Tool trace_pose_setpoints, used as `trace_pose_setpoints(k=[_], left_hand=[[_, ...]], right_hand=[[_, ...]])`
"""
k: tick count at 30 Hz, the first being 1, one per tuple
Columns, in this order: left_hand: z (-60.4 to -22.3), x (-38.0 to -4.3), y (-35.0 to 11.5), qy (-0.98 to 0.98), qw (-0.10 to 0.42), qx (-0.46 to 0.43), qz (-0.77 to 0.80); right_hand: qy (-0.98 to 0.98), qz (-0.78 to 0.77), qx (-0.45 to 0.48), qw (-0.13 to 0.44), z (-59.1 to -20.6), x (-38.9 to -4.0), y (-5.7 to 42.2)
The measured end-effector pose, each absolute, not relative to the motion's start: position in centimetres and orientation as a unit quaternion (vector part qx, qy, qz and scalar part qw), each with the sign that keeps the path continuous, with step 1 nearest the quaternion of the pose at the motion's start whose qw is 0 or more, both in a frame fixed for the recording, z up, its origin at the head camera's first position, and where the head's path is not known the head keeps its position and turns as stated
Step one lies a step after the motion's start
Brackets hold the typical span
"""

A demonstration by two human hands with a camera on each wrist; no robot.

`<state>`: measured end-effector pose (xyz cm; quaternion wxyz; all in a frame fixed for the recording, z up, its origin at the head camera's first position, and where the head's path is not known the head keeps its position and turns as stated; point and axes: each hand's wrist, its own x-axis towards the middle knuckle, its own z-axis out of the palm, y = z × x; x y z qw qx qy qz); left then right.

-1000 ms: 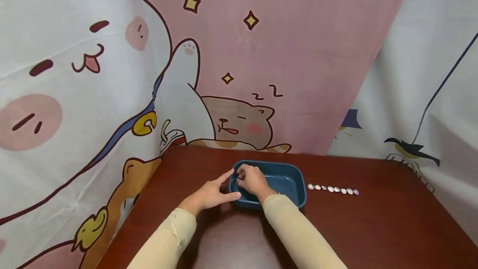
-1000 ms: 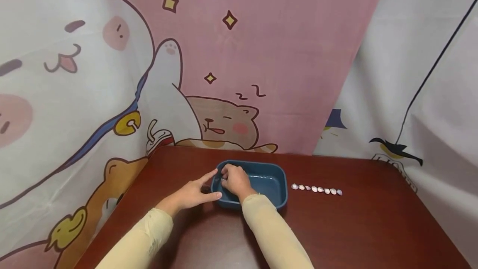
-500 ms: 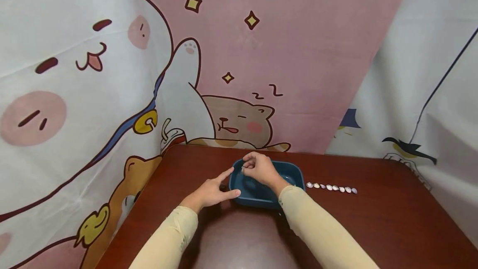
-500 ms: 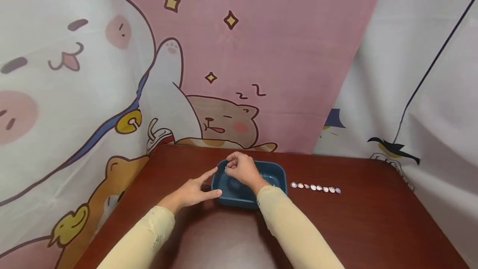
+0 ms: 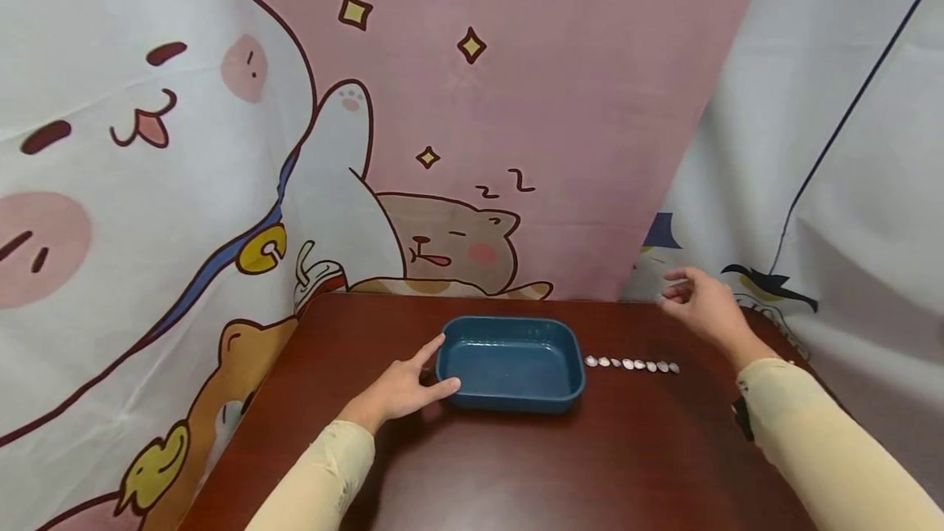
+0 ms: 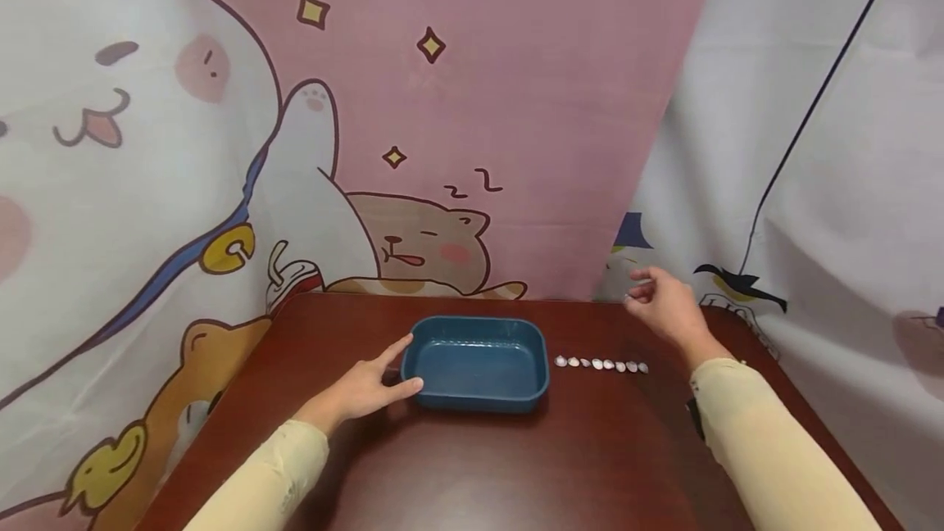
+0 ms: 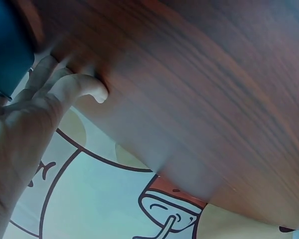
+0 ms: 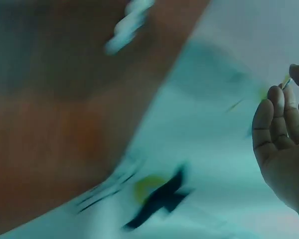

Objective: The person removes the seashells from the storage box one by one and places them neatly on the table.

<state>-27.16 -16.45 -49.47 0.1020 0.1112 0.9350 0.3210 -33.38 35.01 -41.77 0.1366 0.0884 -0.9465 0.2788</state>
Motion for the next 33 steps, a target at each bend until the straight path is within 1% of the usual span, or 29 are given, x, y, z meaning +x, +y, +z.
trace_pose_setpoints(k=[2, 5, 9, 12, 16, 23, 33], left_hand=[[-49.5, -27.2, -16.6, 0.936, 0.1, 0.109, 0.32], [-49.6, -27.2, -16.8, 0.937, 0.097, 0.106, 0.319], [-49.6, -27.1, -16.9, 0.937, 0.095, 0.107, 0.319], [-49.7, -27.0, -16.9, 0.937, 0.09, 0.108, 0.319], [-49.7, -27.0, -16.7, 0.939, 0.085, 0.109, 0.316], [-49.6, -26.9, -16.2, 0.939, 0.086, 0.117, 0.31], [-49.7, -26.7, -15.7, 0.944, 0.09, 0.105, 0.3]], right_hand=[[-0.955, 0.265, 0.065, 0.118, -43.2, -32.8, 37.8], [-0.961, 0.26, 0.047, 0.084, -45.9, -31.9, 40.5], [-0.963, 0.261, 0.041, 0.051, -49.2, -31.6, 41.8], [-0.965, 0.257, 0.051, 0.034, -50.6, -31.6, 41.7], [-0.966, 0.249, 0.07, 0.027, -51.5, -31.8, 41.1], [-0.967, 0.244, 0.067, 0.027, -52.0, -31.5, 41.1], [-0.966, 0.244, 0.074, 0.034, -52.5, -31.6, 41.4]])
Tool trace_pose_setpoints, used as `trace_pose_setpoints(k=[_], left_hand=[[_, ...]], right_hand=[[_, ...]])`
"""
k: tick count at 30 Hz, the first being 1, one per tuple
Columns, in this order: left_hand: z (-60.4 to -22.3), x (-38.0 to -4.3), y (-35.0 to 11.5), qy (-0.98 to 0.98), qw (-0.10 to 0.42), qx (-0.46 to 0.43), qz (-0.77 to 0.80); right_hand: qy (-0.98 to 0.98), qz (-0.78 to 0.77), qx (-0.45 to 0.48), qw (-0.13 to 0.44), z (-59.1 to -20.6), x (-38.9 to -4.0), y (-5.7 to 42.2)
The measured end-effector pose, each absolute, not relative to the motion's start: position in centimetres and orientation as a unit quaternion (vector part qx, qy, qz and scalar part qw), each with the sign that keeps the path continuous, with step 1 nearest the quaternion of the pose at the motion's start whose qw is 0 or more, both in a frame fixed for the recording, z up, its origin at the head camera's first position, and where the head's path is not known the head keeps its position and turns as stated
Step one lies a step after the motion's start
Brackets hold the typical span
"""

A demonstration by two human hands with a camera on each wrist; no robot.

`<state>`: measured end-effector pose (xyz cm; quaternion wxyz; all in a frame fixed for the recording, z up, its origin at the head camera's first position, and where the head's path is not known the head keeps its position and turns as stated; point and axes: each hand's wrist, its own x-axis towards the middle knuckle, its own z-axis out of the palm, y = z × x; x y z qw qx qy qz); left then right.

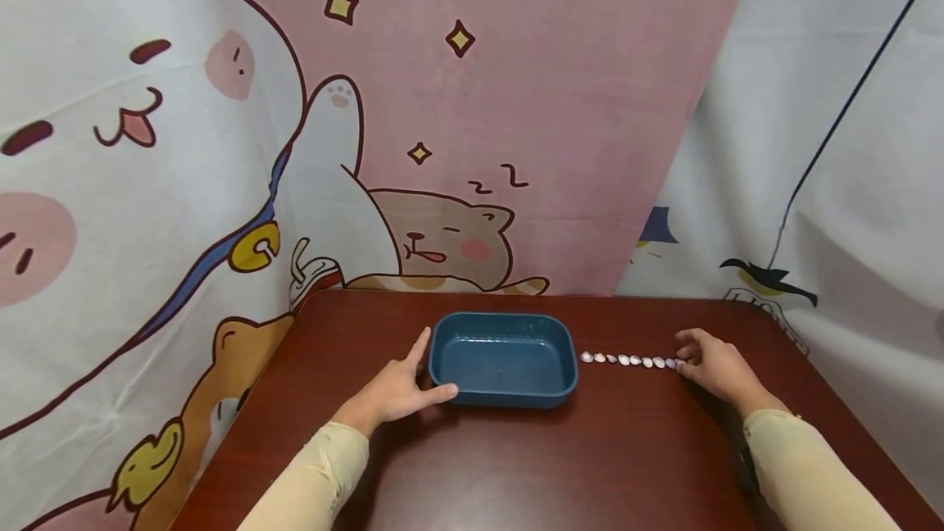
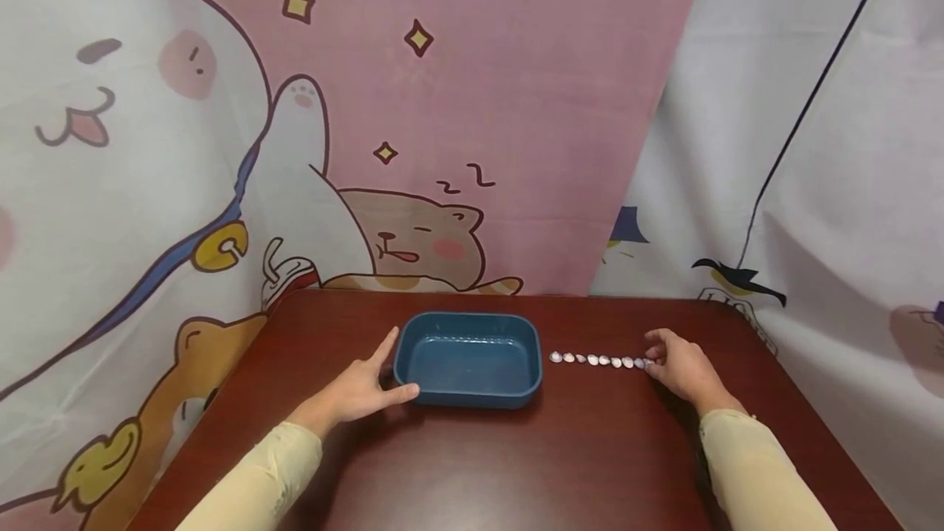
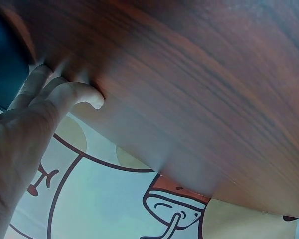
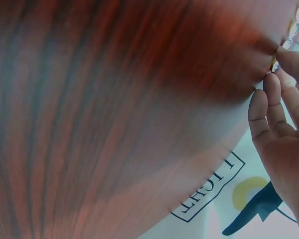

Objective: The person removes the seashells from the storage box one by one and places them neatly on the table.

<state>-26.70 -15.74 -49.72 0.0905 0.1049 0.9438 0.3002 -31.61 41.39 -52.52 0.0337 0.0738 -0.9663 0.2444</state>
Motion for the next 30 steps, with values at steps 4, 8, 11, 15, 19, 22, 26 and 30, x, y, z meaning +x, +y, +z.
trace_pose_setpoints(k=[4, 8, 11, 15, 19, 22, 26, 30], left_hand=[[-49.9, -26.6, -15.6, 0.946, 0.094, 0.099, 0.294], [-50.0, -26.5, -15.4, 0.948, 0.095, 0.095, 0.289], [-50.0, -26.5, -15.4, 0.946, 0.097, 0.097, 0.293], [-50.1, -26.4, -15.2, 0.946, 0.097, 0.099, 0.294], [-50.2, -26.5, -14.9, 0.947, 0.097, 0.102, 0.289], [-50.2, -26.5, -14.7, 0.948, 0.094, 0.106, 0.286], [-50.2, -26.4, -14.5, 0.948, 0.09, 0.111, 0.284], [-50.3, -26.3, -14.4, 0.948, 0.089, 0.109, 0.285]], right_hand=[[-0.967, 0.24, 0.082, 0.039, -52.8, -31.6, 41.5], [-0.967, 0.236, 0.087, 0.048, -53.2, -31.3, 41.7], [-0.968, 0.23, 0.086, 0.053, -53.3, -30.9, 41.9], [-0.969, 0.228, 0.085, 0.051, -53.1, -30.6, 42.1], [-0.969, 0.225, 0.085, 0.05, -52.8, -30.5, 42.2], [-0.971, 0.217, 0.086, 0.048, -52.7, -30.5, 42.3], [-0.973, 0.208, 0.088, 0.041, -52.8, -30.5, 42.3], [-0.974, 0.204, 0.086, 0.036, -52.7, -30.4, 42.2]])
